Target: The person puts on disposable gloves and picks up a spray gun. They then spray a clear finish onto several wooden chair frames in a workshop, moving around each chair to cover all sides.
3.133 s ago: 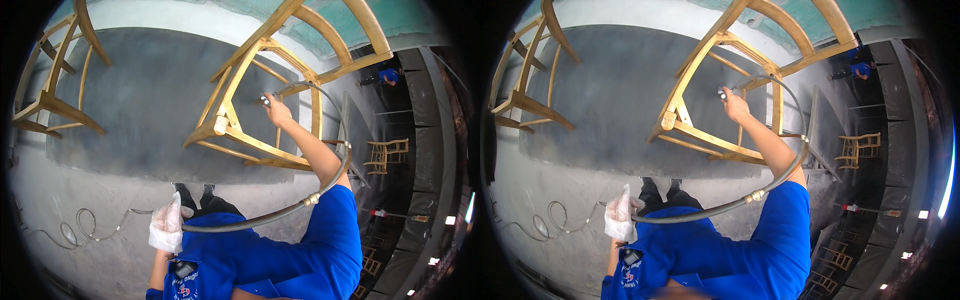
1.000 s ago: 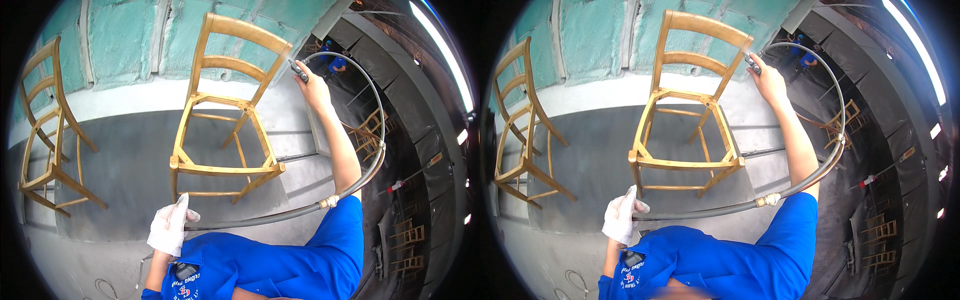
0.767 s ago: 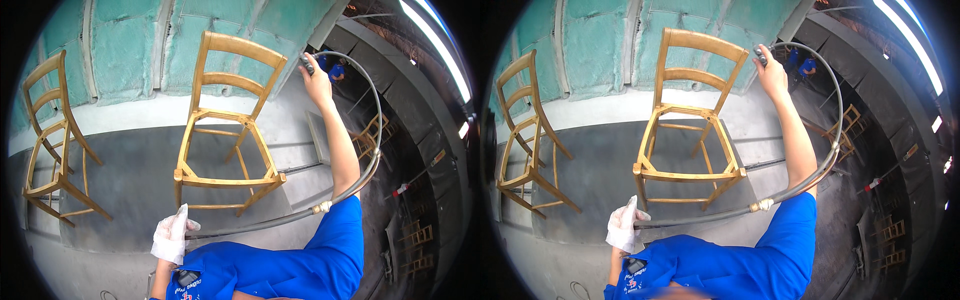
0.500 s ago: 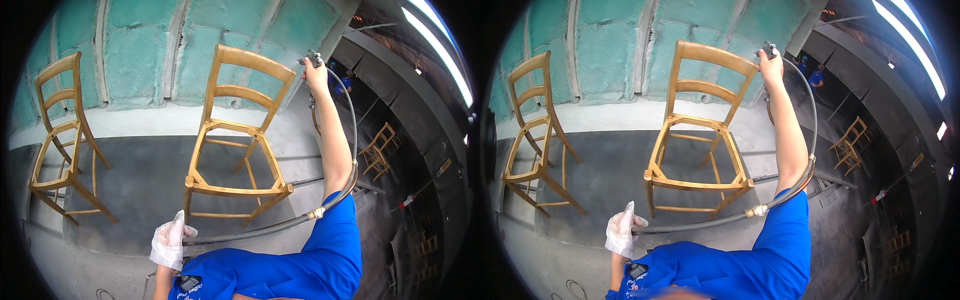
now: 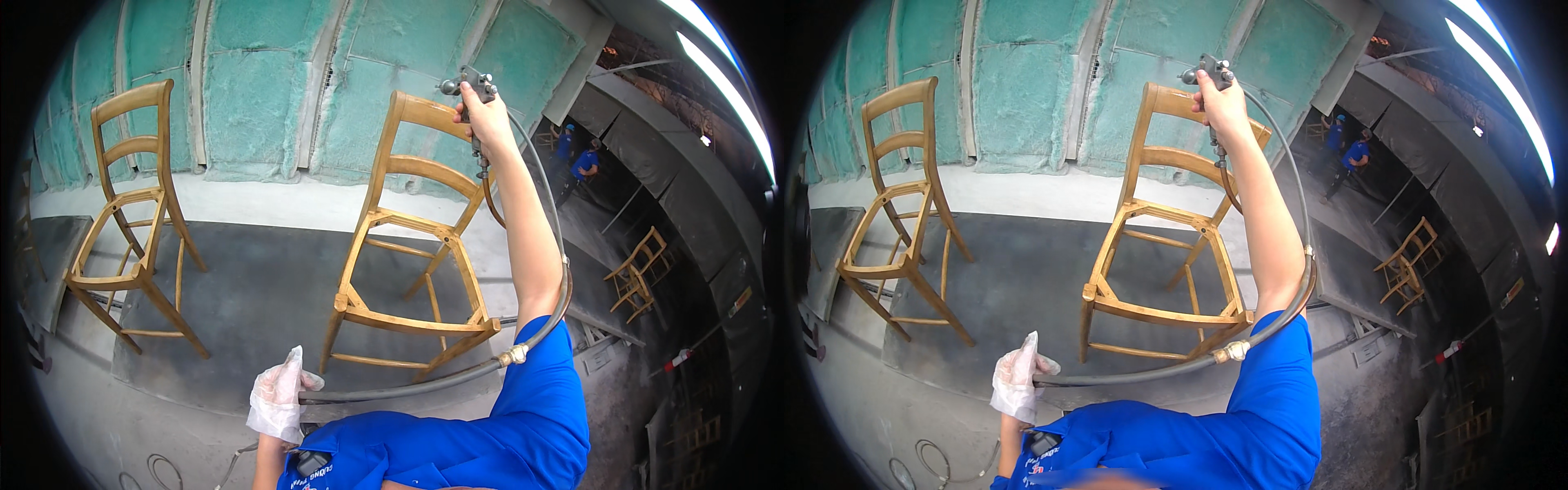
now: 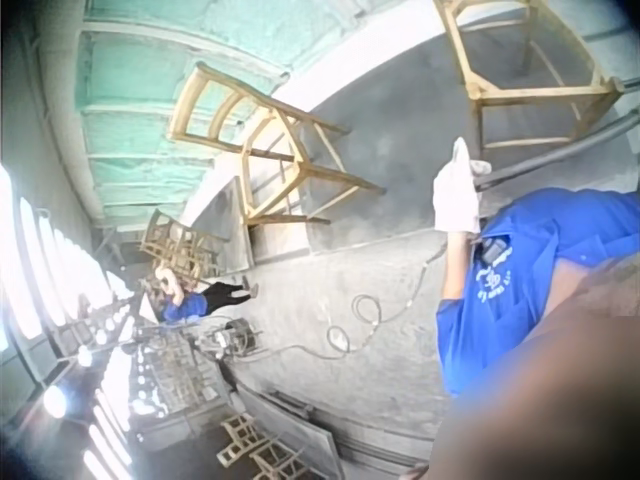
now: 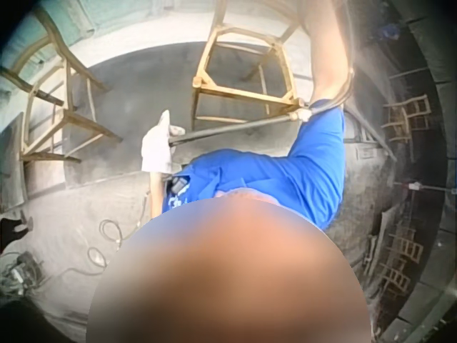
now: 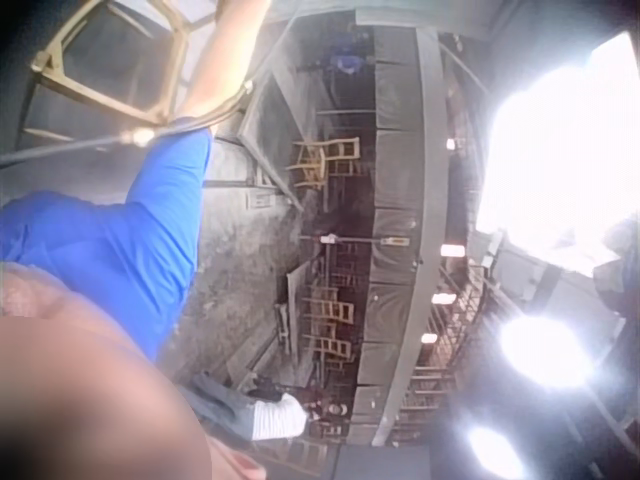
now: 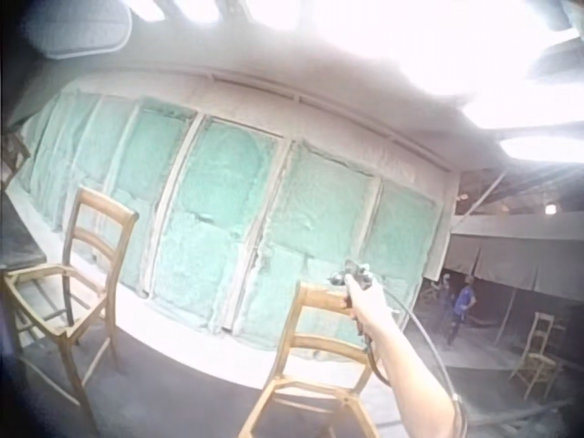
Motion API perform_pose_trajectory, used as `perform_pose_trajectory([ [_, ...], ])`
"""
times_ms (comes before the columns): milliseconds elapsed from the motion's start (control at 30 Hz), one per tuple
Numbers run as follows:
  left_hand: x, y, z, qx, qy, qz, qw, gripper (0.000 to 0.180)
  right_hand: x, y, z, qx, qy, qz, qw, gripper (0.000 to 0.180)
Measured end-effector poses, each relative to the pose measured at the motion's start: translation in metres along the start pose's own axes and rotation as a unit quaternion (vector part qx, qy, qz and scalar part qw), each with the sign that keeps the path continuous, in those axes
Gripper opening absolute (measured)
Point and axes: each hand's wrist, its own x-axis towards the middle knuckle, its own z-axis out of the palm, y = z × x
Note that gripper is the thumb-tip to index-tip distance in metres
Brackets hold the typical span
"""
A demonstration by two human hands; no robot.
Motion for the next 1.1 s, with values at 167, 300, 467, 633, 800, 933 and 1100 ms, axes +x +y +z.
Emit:
perform_pose_trajectory([
  [167, 0.007, -0.004, 0.000, -0.042, -0.038, 0.008, 0.998, 0.053, -0.009, 0.020, -0.019, -0.064, 0.013, -0.007, 0.998, 0.029],
  [300, 0.011, -0.001, 0.002, -0.010, -0.041, 0.004, 0.999, 0.052, -0.009, 0.059, -0.065, -0.142, 0.103, -0.014, 0.984, 0.035],
  [467, 0.011, 0.007, 0.004, 0.030, -0.061, -0.016, 0.998, 0.052, -0.025, 0.072, -0.110, -0.279, 0.215, -0.006, 0.936, 0.051],
  [633, 0.013, 0.006, 0.009, 0.011, -0.066, 0.008, 0.998, 0.053, -0.041, 0.054, -0.089, -0.225, 0.161, -0.124, 0.953, 0.051],
  [800, 0.016, 0.005, 0.011, 0.028, -0.071, -0.014, 0.997, 0.051, -0.040, 0.032, -0.030, -0.265, 0.030, -0.260, 0.928, 0.049],
  [933, 0.017, 0.005, 0.007, 0.000, -0.064, -0.031, 0.997, 0.051, -0.040, 0.034, 0.005, -0.299, -0.117, -0.186, 0.929, 0.046],
  [1100, 0.015, 0.003, 0.001, -0.002, -0.034, -0.013, 0.999, 0.056, -0.058, 0.068, 0.026, -0.310, -0.192, -0.159, 0.917, 0.045],
])
